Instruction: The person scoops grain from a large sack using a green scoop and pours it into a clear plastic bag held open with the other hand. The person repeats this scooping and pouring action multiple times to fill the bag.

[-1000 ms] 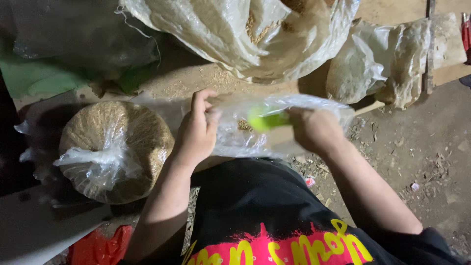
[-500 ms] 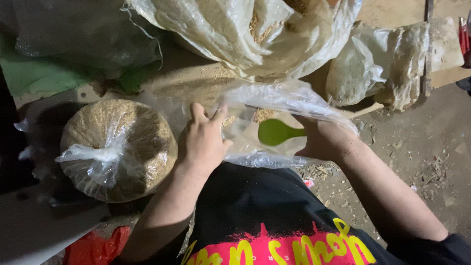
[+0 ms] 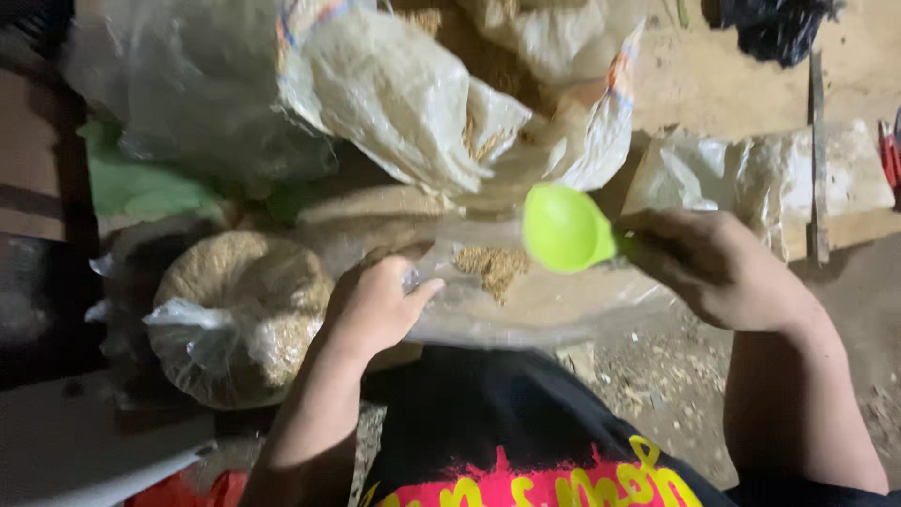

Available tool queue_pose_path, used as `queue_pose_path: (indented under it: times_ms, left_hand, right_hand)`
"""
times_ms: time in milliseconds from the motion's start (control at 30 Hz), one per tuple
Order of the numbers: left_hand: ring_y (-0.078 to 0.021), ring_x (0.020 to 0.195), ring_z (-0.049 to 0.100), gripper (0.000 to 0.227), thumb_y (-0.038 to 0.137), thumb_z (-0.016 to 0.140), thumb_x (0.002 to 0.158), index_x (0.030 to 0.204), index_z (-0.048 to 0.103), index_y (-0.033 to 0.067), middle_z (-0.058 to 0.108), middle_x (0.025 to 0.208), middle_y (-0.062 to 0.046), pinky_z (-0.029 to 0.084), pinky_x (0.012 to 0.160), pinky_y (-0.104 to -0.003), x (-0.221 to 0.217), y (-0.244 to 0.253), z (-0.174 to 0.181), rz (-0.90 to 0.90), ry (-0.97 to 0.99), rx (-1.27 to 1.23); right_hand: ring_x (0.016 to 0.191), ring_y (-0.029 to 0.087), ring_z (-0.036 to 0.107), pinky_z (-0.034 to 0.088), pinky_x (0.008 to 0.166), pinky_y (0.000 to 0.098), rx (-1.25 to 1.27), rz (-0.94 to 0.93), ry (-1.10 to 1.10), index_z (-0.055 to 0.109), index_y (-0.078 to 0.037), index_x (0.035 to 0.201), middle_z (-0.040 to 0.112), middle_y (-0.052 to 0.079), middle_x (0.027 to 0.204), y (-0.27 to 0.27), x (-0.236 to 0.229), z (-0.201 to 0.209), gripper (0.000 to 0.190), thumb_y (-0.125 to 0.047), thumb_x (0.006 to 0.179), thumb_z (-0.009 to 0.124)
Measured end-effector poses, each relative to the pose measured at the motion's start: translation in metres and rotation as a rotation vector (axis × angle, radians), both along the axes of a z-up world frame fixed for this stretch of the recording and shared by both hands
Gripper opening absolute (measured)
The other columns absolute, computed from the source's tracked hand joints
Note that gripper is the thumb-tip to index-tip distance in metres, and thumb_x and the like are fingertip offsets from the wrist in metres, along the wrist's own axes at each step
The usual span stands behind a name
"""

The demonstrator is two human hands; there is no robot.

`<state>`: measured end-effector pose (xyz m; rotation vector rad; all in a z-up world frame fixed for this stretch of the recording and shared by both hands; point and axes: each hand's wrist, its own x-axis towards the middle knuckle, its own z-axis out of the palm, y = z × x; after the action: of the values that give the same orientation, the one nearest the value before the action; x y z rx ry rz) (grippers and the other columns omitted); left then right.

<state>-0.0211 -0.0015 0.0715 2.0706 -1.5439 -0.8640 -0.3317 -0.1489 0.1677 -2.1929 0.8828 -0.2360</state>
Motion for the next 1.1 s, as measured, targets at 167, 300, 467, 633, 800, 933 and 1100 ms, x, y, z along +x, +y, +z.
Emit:
queue_pose_path:
  times_ms: [167, 300, 467, 633, 800, 933, 1100]
  left_hand:
    - [-0.0308, 0.109, 0.071, 0.037, 0.037, 0.075, 0.087, 0.115, 0.074, 0.0122, 0.075, 0.113, -0.014, 0.055, 0.096, -0.040, 0.020, 0.007, -0.011, 0.094, 0.002, -0.179]
    - [-0.0311, 0.107, 0.072, 0.060, 0.044, 0.079, 0.082, 0.120, 0.055, 0.0046, 0.068, 0.120, -0.020, 0.058, 0.091, -0.045, 0.034, -0.022, -0.035, 0.314, 0.251, -0.160]
    - [-0.0294, 0.121, 0.054, 0.083, 0.043, 0.086, 0.091, 0.146, 0.036, 0.0062, 0.050, 0.140, -0.026, 0.043, 0.098, -0.046, 0.048, -0.082, -0.078, 0.415, 0.403, -0.315]
    - [-0.0171, 0.089, 0.070, 0.044, 0.032, 0.083, 0.086, 0.110, 0.072, -0.0034, 0.078, 0.104, -0.015, 0.055, 0.079, -0.029, 0.044, -0.127, -0.115, 0.381, 0.601, -0.396]
    - [-0.0160, 0.083, 0.067, 0.033, 0.023, 0.074, 0.086, 0.108, 0.070, -0.0010, 0.074, 0.099, -0.011, 0.053, 0.070, -0.028, 0.050, -0.117, -0.123, 0.426, 0.593, -0.396]
    - [-0.0210, 0.118, 0.062, 0.078, 0.041, 0.075, 0.078, 0.136, 0.039, 0.0023, 0.055, 0.138, -0.012, 0.058, 0.079, -0.040, 0.058, -0.119, -0.112, 0.611, 0.995, -0.324]
    - [-0.0329, 0.152, 0.030, 0.125, 0.058, 0.078, 0.080, 0.161, 0.003, 0.0019, 0.027, 0.163, -0.021, 0.027, 0.122, -0.045, 0.056, -0.132, -0.106, 0.480, 0.750, -0.485]
  right_hand:
    - [0.086, 0.031, 0.075, 0.057, 0.070, 0.0404, -0.366, -0.163, 0.017, 0.066, -0.003, 0.125, 0.075, 0.017, 0.102, -0.020, 0.015, 0.028, 0.028, -0.016, 0.102, 0.058]
    - [0.080, 0.040, 0.071, 0.056, 0.065, 0.0510, -0.457, -0.270, 0.361, 0.059, -0.009, 0.131, 0.073, 0.019, 0.097, -0.044, 0.066, 0.019, 0.032, -0.021, 0.102, 0.055]
    - [0.076, 0.040, 0.070, 0.056, 0.061, 0.0527, -0.506, -0.208, 0.424, 0.055, -0.012, 0.133, 0.071, 0.018, 0.092, -0.084, 0.137, -0.019, 0.041, -0.022, 0.093, 0.060]
    - [0.087, 0.035, 0.075, 0.060, 0.073, 0.0466, -0.564, -0.198, 0.623, 0.074, -0.009, 0.106, 0.075, 0.018, 0.096, -0.137, 0.163, -0.057, 0.022, -0.023, 0.099, 0.059]
    - [0.089, 0.033, 0.075, 0.060, 0.073, 0.0441, -0.636, -0.180, 0.697, 0.074, -0.008, 0.105, 0.076, 0.017, 0.098, -0.182, 0.149, -0.084, 0.026, -0.026, 0.088, 0.066]
    - [0.089, 0.029, 0.078, 0.061, 0.074, 0.0425, -0.492, -0.178, 0.745, 0.073, -0.008, 0.111, 0.078, 0.016, 0.101, -0.192, 0.170, -0.100, 0.028, -0.024, 0.102, 0.053]
    - [0.093, 0.028, 0.075, 0.062, 0.076, 0.0398, -0.728, 0.116, 0.884, 0.069, -0.002, 0.117, 0.074, 0.016, 0.108, -0.178, 0.193, -0.108, 0.033, -0.026, 0.096, 0.059]
